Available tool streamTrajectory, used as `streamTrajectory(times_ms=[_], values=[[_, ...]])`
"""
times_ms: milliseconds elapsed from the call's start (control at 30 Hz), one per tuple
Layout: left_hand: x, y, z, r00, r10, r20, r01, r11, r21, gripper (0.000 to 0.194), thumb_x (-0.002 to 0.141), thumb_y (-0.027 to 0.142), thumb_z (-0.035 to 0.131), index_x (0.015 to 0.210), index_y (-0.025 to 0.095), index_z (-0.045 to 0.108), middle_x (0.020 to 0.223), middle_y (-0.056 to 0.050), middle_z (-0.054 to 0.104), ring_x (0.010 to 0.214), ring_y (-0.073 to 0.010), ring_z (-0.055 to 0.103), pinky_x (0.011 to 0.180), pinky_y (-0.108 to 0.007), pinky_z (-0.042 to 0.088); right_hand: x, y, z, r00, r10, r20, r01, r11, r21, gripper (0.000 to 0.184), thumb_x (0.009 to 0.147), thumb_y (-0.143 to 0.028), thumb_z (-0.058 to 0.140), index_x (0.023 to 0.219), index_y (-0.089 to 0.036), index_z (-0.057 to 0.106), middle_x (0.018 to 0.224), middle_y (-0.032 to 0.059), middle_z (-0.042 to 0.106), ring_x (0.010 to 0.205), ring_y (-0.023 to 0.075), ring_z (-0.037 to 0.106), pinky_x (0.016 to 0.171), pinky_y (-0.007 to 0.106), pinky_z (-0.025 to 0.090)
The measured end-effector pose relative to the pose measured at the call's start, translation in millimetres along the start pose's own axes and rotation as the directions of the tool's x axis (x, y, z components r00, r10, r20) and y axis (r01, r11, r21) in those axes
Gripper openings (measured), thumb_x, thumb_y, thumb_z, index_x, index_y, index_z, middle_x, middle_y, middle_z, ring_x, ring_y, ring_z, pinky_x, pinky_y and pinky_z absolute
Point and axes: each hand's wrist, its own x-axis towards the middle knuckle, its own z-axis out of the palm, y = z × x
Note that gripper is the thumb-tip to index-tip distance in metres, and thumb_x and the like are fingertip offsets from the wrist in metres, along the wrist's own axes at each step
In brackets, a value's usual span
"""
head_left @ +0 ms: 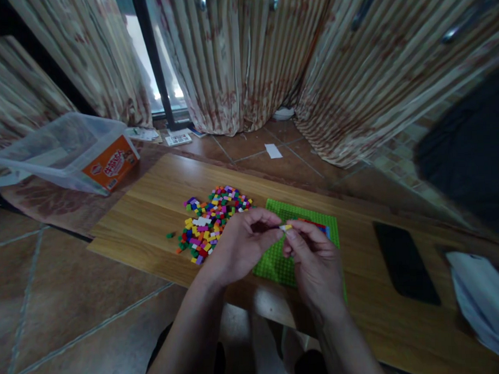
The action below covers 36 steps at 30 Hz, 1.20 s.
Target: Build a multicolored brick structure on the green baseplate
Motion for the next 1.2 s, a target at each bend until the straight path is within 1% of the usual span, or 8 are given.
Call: streamTrajectory(times_ms=[100,200,400,533,767,1000,1100,1200], values=[[-2,3,4.1,0.998,-0.006,0.059,0.007,1.0,-0.009,0.004,0.079,0.018,0.067,0.079,0.014,0.065,0.07,-0.001,0.066,0.067,-0.0124,0.062,0.068,-0.025,0.048,0,-1,-4,1.0,-0.006,0.021,0.007,0.999,-0.042,0.013,0.08,-0.03,0.073,0.091,-0.024,0.072,0.068,-0.0045,0.062,0.058,0.0084,0.054,0.056,0.023,0.045],[-4,5,6.1,0.999,0.011,0.043,-0.013,0.999,0.033,0.004,0.08,0.015,0.065,0.076,0.015,0.065,0.067,0.0,0.065,0.065,-0.0115,0.061,0.065,-0.024,0.047,0,-2,-6,0.999,0.001,0.05,0.003,0.998,-0.07,0.011,0.082,-0.03,0.071,0.091,-0.024,0.071,0.067,-0.004,0.061,0.058,0.0095,0.054,0.058,0.024,0.045],[-3,4,2.4,1.0,0.012,0.007,-0.012,0.992,0.128,0.003,0.079,0.013,0.063,0.077,0.014,0.065,0.069,0.0,0.063,0.066,-0.0108,0.056,0.063,-0.022,0.043,1,-8,-8,0.993,0.074,0.089,-0.086,0.985,0.148,0.01,0.078,-0.025,0.073,0.088,-0.024,0.072,0.068,-0.0032,0.063,0.061,0.0084,0.056,0.06,0.022,0.047],[-1,0,-4.8,0.999,0.03,-0.045,-0.017,0.966,0.256,0.005,0.08,0.018,0.062,0.077,0.015,0.065,0.072,0.0,0.062,0.068,-0.012,0.055,0.062,-0.023,0.041,8,-18,-20,0.991,0.113,0.076,-0.124,0.978,0.166,0.009,0.078,-0.023,0.071,0.087,-0.024,0.073,0.078,-0.0016,0.067,0.064,0.0083,0.059,0.061,0.022,0.05],[0,-2,-15.8,0.993,0.053,-0.109,-0.004,0.915,0.404,0.008,0.081,0.023,0.061,0.08,0.016,0.064,0.071,-0.002,0.063,0.067,-0.0138,0.055,0.063,-0.026,0.041,19,-35,-60,0.995,0.085,-0.046,-0.084,0.996,0.025,0.012,0.075,-0.025,0.073,0.086,-0.025,0.076,0.073,-0.0004,0.07,0.062,0.0102,0.063,0.061,0.024,0.054],[2,-8,-15.1,0.985,0.1,-0.139,-0.034,0.91,0.414,0.004,0.08,0.021,0.06,0.08,0.017,0.062,0.072,-0.001,0.063,0.066,-0.0138,0.056,0.061,-0.025,0.039,14,-41,-86,0.992,0.093,0.086,-0.073,0.974,-0.213,0.019,0.078,-0.032,0.075,0.096,-0.026,0.075,0.065,-0.0017,0.066,0.059,0.0105,0.06,0.059,0.024,0.053],[3,-10,-15.2,0.98,0.117,-0.163,-0.042,0.913,0.405,0.003,0.08,0.02,0.059,0.079,0.018,0.061,0.07,0.0,0.061,0.065,-0.0131,0.054,0.06,-0.024,0.038,10,-42,-93,0.992,0.105,0.073,-0.08,0.954,-0.289,0.016,0.078,-0.033,0.075,0.091,-0.024,0.074,0.066,-0.0011,0.066,0.058,0.0114,0.061,0.056,0.024,0.053],[3,-11,-15.0,0.978,0.139,-0.155,-0.065,0.913,0.403,0.003,0.08,0.019,0.058,0.079,0.018,0.06,0.07,0.0,0.06,0.065,-0.0127,0.053,0.06,-0.024,0.037,8,-42,-97,0.994,0.107,0.029,-0.094,0.947,-0.307,0.016,0.077,-0.033,0.077,0.089,-0.023,0.074,0.067,-0.0004,0.067,0.058,0.0117,0.062,0.054,0.025,0.054]])
